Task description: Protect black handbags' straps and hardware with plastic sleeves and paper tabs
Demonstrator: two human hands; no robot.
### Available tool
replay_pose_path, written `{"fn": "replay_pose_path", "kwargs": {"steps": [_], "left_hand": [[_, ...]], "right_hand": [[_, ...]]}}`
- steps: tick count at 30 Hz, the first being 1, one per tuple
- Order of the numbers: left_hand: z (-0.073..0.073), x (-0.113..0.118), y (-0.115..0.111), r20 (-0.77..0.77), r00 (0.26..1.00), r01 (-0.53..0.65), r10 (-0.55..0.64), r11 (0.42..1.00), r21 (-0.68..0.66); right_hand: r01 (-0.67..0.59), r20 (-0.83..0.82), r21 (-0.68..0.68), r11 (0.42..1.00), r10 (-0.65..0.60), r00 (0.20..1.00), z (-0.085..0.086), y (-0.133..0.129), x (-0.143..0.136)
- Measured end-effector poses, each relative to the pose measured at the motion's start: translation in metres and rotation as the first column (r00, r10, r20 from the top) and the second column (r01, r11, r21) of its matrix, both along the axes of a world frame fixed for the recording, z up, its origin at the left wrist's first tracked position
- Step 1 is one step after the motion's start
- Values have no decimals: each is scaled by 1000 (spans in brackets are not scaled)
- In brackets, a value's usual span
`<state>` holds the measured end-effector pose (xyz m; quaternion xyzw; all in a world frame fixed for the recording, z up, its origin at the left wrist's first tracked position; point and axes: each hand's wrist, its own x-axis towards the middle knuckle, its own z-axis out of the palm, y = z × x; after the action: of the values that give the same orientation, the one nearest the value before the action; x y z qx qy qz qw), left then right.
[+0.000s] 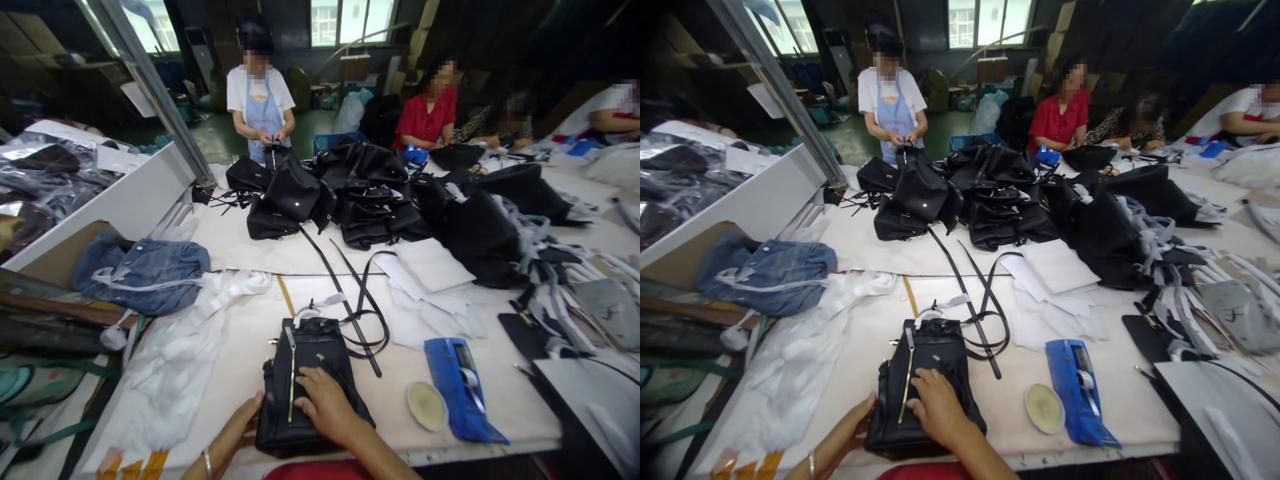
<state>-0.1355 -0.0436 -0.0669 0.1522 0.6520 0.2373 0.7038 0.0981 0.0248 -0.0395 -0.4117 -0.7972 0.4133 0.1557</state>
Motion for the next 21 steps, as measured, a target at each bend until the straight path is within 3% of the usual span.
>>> {"fn": "replay_pose_path", "kwargs": {"steps": [3,6,10,12,14,16,18,21], "left_hand": [[14,15,10,-73,996,69,-57,980,186],[13,36,8,-183,976,176,-118,920,349],[-4,44,7,-215,972,175,-98,910,375],[-11,40,12,-230,969,176,-93,912,371],[-16,36,18,-226,968,192,-111,905,379],[-17,32,23,-201,971,200,-127,896,397],[-15,31,25,-188,973,204,-135,887,415],[-8,34,27,-222,964,230,-146,877,422]], "right_hand": [[176,-46,-6,984,-176,983,6,4,19],[424,127,10,906,-421,898,-1,2,36],[431,365,-89,898,-373,853,-26,-9,41],[382,350,-132,915,-318,881,-32,-5,44],[396,271,-161,904,-345,898,-32,7,51],[518,187,-210,829,-486,854,-31,23,63],[637,154,-312,705,-624,766,-32,37,74],[585,89,-595,552,-678,730,-41,47,81]]}}
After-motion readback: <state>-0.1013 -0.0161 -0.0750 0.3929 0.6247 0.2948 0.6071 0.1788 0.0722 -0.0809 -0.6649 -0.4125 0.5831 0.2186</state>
